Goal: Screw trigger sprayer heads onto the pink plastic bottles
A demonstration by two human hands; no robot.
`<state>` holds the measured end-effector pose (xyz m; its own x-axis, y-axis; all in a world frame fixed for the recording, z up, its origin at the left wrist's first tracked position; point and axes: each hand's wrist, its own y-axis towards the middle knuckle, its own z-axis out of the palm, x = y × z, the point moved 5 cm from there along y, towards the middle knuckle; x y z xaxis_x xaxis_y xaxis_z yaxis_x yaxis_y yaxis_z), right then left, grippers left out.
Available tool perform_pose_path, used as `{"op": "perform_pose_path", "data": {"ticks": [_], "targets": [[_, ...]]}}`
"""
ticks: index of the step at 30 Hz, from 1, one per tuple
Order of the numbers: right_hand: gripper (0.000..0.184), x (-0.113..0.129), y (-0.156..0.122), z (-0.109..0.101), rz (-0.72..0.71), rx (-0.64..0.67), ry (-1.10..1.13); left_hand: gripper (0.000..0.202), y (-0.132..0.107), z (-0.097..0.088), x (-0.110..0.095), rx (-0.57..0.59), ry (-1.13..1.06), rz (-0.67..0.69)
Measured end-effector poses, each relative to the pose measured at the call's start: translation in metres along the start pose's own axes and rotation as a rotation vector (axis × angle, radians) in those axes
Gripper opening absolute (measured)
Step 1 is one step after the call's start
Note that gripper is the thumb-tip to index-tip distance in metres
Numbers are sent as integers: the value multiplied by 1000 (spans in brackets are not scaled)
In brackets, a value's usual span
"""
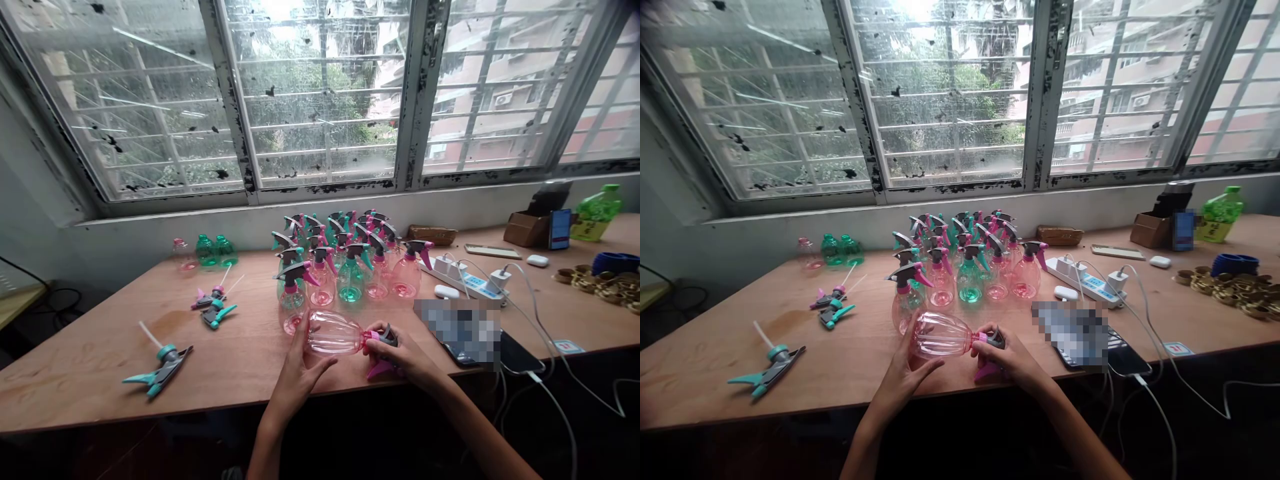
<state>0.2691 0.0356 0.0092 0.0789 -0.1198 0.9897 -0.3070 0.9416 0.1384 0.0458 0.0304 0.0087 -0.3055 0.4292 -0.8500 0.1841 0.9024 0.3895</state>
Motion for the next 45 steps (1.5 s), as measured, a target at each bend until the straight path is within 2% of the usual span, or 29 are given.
{"op": "perform_pose_path", "data": {"ticks": [4, 7, 14, 19, 26, 32, 35, 42, 45], "targets": [[44, -3, 1, -2, 7, -2, 16, 99, 1, 2, 0, 9, -45, -58], [43, -7, 1, -5, 10, -9, 67, 94, 1, 5, 3, 27, -87, -85], [42, -5, 1, -5, 17, -21, 101, 85, 1, 4, 3, -11, 31, 11], [43, -5, 2, -5, 16, -7, 41, 99, 0, 3, 0, -19, 10, -37], [40, -6, 1, -6, 18, -19, 39, 89, 0, 2, -3, -25, 59, 16], [42, -5, 2, -3, 11, -7, 43, 98, -1, 1, -5, -9, -26, -21], [42, -8, 2, -5, 21, -6, 21, 87, -1, 0, -4, -23, -48, -30], [38, -7, 2, -6, -3, -12, 100, 76, -1, 3, 3, -13, -76, -4], [40, -6, 2, -5, -6, -6, 37, 86, -1, 5, -1, 15, -66, -18]]}}
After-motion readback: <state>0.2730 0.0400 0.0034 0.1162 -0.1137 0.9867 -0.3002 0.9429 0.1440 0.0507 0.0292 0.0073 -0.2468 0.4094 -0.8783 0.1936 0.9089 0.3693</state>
